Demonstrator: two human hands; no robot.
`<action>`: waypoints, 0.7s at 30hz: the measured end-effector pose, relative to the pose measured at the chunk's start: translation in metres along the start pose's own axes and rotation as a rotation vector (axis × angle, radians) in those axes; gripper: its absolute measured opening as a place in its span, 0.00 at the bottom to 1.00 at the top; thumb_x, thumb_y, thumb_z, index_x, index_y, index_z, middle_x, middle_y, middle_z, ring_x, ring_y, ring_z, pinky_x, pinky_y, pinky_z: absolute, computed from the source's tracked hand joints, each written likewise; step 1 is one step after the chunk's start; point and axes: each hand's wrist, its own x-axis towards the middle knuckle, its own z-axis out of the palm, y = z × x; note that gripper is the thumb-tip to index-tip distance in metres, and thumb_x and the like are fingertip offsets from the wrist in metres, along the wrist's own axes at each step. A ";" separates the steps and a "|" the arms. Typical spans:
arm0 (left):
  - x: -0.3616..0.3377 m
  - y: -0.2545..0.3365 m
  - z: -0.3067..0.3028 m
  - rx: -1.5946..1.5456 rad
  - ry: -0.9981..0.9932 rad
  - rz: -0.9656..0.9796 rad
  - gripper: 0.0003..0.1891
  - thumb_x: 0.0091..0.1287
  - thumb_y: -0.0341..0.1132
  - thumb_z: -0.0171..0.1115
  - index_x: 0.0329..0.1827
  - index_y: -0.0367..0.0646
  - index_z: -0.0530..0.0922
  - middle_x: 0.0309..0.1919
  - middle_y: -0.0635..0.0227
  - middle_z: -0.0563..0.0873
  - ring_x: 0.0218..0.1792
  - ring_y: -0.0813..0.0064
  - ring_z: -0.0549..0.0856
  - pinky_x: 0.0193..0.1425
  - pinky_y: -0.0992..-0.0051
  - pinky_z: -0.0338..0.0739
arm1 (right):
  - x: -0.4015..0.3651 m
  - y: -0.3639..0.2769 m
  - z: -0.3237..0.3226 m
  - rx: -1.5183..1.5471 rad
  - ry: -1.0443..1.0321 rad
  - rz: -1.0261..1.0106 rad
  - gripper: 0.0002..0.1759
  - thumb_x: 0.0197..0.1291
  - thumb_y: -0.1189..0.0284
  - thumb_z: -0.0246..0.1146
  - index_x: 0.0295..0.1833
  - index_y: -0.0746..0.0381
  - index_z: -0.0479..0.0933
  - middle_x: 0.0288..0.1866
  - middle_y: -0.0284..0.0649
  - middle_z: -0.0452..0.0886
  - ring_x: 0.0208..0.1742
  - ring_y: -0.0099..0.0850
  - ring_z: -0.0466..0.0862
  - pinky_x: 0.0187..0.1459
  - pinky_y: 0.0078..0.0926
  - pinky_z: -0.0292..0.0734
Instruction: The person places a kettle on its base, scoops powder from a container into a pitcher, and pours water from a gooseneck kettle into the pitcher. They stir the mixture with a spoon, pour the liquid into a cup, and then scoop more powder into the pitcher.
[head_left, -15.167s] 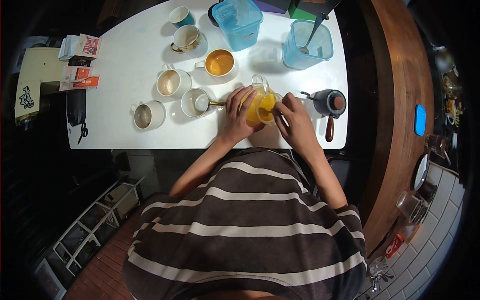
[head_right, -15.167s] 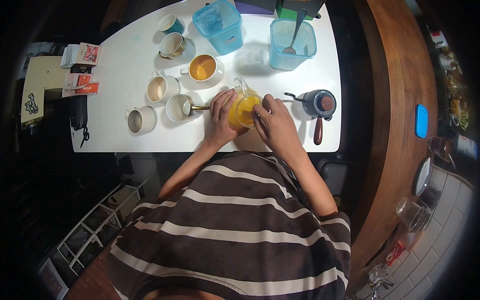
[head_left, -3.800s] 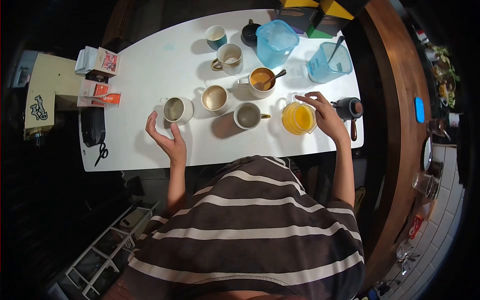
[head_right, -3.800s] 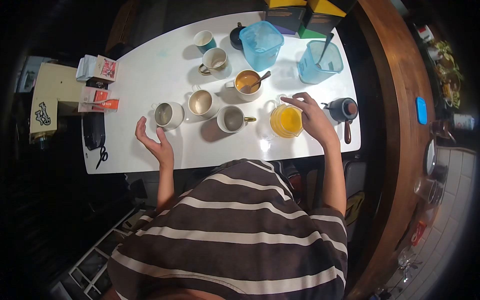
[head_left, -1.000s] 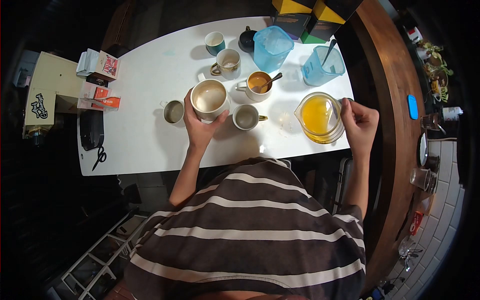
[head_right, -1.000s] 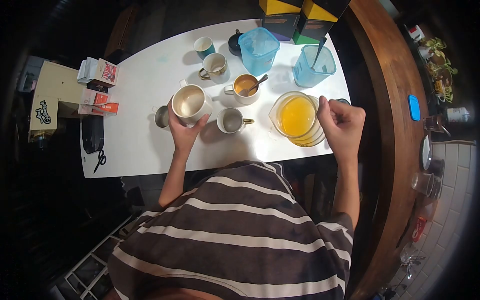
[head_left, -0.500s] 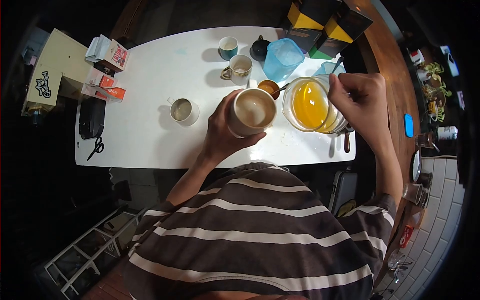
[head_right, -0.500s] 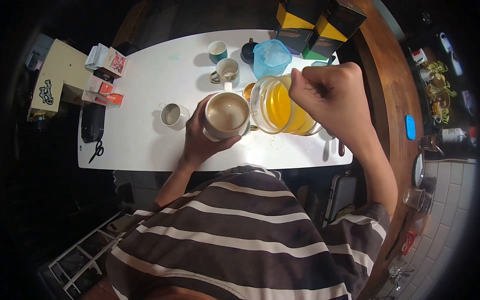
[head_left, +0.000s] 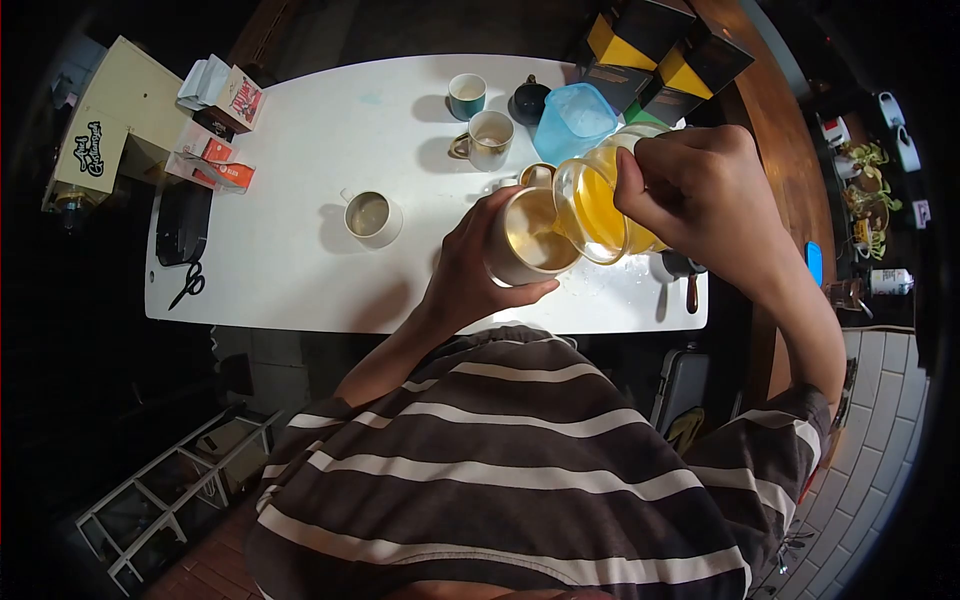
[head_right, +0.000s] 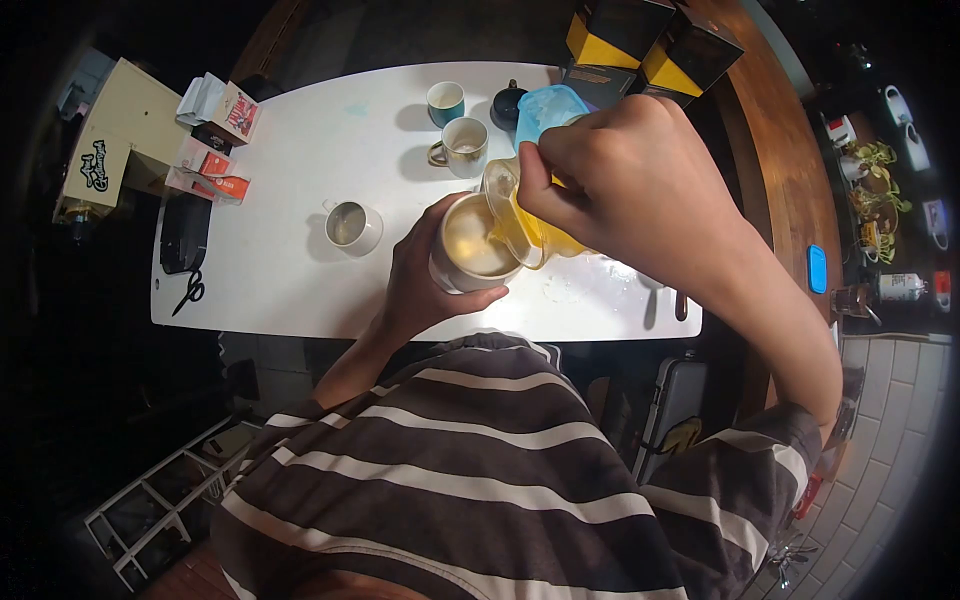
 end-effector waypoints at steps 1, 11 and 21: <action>0.000 0.000 0.000 -0.001 0.001 0.000 0.49 0.42 0.38 0.85 0.70 0.39 0.67 0.58 0.56 0.82 0.57 0.62 0.85 0.63 0.65 0.79 | 0.001 0.000 0.000 -0.038 -0.001 -0.041 0.16 0.61 0.71 0.67 0.21 0.66 0.81 0.13 0.41 0.76 0.16 0.38 0.79 0.25 0.32 0.77; -0.001 0.001 0.000 -0.049 -0.001 0.020 0.50 0.42 0.39 0.85 0.70 0.38 0.67 0.59 0.55 0.81 0.58 0.61 0.84 0.65 0.64 0.78 | 0.011 -0.009 -0.010 -0.153 -0.019 -0.194 0.12 0.58 0.76 0.69 0.23 0.64 0.77 0.14 0.38 0.72 0.15 0.36 0.75 0.21 0.32 0.71; -0.002 -0.003 0.002 -0.009 -0.016 0.033 0.51 0.43 0.42 0.85 0.71 0.38 0.65 0.59 0.53 0.79 0.59 0.56 0.83 0.64 0.62 0.80 | 0.013 -0.016 -0.014 -0.265 -0.049 -0.317 0.14 0.57 0.75 0.71 0.22 0.62 0.75 0.16 0.36 0.72 0.16 0.35 0.75 0.23 0.32 0.74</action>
